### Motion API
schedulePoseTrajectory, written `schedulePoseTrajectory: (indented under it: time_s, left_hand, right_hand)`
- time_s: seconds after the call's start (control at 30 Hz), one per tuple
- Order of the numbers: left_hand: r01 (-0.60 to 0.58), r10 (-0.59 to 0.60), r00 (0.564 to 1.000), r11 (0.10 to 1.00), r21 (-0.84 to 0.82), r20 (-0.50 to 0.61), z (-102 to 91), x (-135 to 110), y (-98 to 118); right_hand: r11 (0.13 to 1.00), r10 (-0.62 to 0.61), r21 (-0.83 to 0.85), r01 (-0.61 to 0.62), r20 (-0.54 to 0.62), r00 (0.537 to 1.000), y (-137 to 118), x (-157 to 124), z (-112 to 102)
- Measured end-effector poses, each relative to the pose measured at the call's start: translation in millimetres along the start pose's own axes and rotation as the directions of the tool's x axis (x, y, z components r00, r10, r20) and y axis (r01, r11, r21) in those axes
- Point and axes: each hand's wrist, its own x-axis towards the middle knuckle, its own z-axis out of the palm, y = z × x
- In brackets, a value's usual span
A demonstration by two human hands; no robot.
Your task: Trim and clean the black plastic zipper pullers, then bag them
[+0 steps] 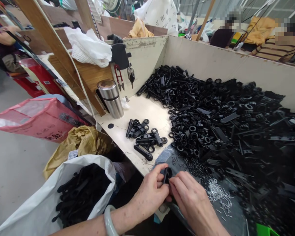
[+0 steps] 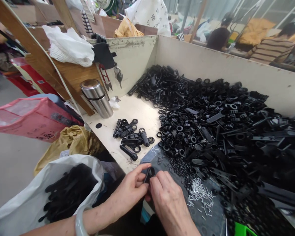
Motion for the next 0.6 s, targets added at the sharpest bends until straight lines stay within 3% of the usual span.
schedulePoseTrajectory:
  time_s: [0.13,0.3,0.43,0.6]
  left_hand:
    - [-0.033,0.035,0.997,0.999,0.035,-0.067,-2.8,11,-3]
    - [-0.066,0.070,0.996,0.995,0.073,-0.050,-5.0,17,-6]
    - [-0.085,0.097,0.993,0.983,0.166,-0.068,-9.0,16,-2]
    - [-0.104,0.104,0.995,0.989,0.107,-0.001,-13.9,17,-8]
  right_hand:
    - [0.998,-0.042,-0.046,0.043,0.040,0.998,8,17,5]
    - [0.992,-0.039,-0.117,0.048,0.074,0.997,11,26,10]
    - [0.970,-0.036,-0.228,0.083,0.205,0.978,6,34,5]
    - [0.932,0.004,-0.343,0.116,0.329,0.944,-5,43,0]
